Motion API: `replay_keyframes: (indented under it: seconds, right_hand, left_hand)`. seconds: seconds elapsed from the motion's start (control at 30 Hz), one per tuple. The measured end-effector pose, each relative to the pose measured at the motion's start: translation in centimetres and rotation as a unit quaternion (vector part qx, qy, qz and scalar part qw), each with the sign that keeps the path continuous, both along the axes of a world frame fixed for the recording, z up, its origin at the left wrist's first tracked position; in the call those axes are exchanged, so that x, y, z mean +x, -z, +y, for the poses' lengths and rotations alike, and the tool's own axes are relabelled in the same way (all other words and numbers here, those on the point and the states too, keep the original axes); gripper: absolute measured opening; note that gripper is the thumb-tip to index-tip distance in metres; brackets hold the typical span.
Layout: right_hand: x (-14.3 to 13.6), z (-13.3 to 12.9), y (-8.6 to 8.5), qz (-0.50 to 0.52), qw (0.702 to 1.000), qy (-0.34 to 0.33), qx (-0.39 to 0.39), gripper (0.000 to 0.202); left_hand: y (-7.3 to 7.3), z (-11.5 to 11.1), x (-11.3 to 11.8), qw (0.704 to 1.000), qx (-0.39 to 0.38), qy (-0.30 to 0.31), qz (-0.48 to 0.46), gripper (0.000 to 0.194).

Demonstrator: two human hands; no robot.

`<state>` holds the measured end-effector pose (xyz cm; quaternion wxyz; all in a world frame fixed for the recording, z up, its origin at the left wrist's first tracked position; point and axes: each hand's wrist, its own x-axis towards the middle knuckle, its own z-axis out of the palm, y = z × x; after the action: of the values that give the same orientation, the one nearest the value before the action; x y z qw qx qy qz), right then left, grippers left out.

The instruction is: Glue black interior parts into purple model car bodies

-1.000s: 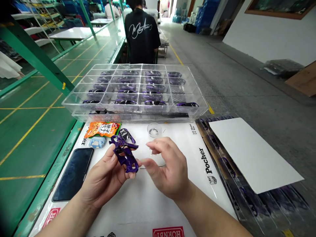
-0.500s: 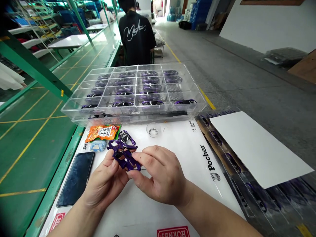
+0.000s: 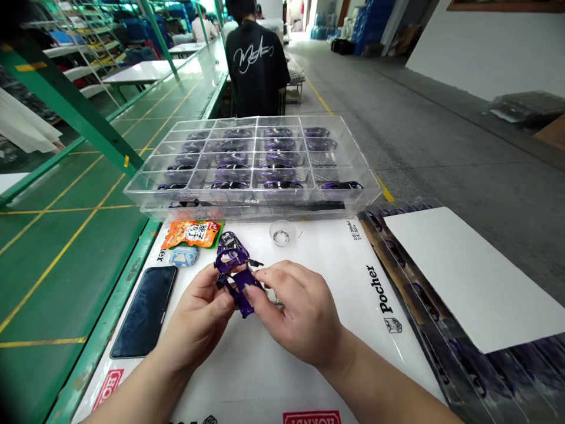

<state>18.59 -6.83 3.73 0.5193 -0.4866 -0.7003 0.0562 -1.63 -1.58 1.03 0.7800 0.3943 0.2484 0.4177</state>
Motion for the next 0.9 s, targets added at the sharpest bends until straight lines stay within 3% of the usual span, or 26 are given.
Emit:
replay_keyframes:
  seconds: [0.1, 0.27, 0.37, 0.5, 0.67, 0.9]
  right_hand:
    - [-0.1, 0.0, 0.0, 0.02, 0.999, 0.012, -0.041, 0.012]
    - [0.0, -0.2, 0.3, 0.111, 0.982, 0.028, -0.152, 0.007]
    - [0.1, -0.2, 0.6, 0.198, 0.953, 0.027, -0.227, 0.01]
    - [0.0, 0.0, 0.8, 0.262, 0.928, 0.038, -0.262, 0.013]
    - [-0.1, 0.3, 1.2, 0.283, 0.92, 0.03, -0.27, 0.011]
    - [0.4, 0.1, 1.6, 0.209, 0.94, 0.046, -0.267, 0.011]
  left_hand:
    - [0.4, -0.2, -0.2, 0.999, 0.037, 0.013, 0.021, 0.054]
    - [-0.2, -0.8, 0.1, 0.996, 0.043, 0.05, 0.059, 0.106]
    - [-0.6, -0.8, 0.5, 0.994, -0.025, 0.091, 0.049, 0.088]
    - [-0.6, -0.5, 0.8, 0.99, -0.068, 0.111, 0.058, 0.057]
    - [-0.8, -0.2, 0.9, 0.99, -0.083, 0.095, 0.067, 0.053]
    - [-0.8, -0.3, 1.0, 0.986, -0.13, 0.095, 0.037, 0.054]
